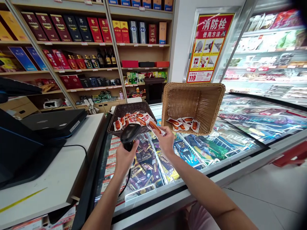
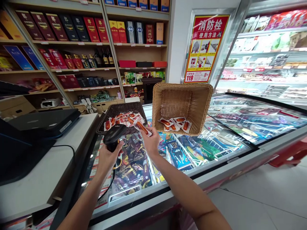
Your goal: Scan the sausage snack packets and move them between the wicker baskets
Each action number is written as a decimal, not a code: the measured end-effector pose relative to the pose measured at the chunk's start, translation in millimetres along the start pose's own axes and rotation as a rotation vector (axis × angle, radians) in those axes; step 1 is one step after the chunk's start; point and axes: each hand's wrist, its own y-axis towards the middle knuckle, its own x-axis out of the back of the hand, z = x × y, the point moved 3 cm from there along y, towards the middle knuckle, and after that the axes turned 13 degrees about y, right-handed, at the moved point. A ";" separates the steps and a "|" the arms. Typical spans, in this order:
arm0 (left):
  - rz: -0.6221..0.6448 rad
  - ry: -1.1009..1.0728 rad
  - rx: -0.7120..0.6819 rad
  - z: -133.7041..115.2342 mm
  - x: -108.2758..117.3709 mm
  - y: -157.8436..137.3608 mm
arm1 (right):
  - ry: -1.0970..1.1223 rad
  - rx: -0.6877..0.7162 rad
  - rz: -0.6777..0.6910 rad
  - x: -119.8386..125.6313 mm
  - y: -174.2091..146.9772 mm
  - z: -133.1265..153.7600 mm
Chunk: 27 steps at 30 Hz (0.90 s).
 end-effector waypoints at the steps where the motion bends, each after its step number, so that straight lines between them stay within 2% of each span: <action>1: 0.041 0.058 -0.029 -1.3 -2.3 -2.9 | -0.008 0.022 -0.017 1.4 2.2 0.6; 3: 0.081 0.189 -0.111 -5.7 -5.7 -8.8 | -0.027 0.063 -0.039 3.5 5.5 2.3; 7: 0.043 0.327 -0.254 -17.8 -7.0 -17.1 | -0.054 0.117 -0.036 4.6 6.4 5.9; 24: 0.079 0.367 -0.271 -20.5 -6.0 -18.6 | -0.072 0.143 -0.023 2.2 3.0 5.3; 27: 0.081 0.356 -0.262 -21.0 -6.0 -17.7 | -0.116 0.170 -0.069 7.2 15.9 6.0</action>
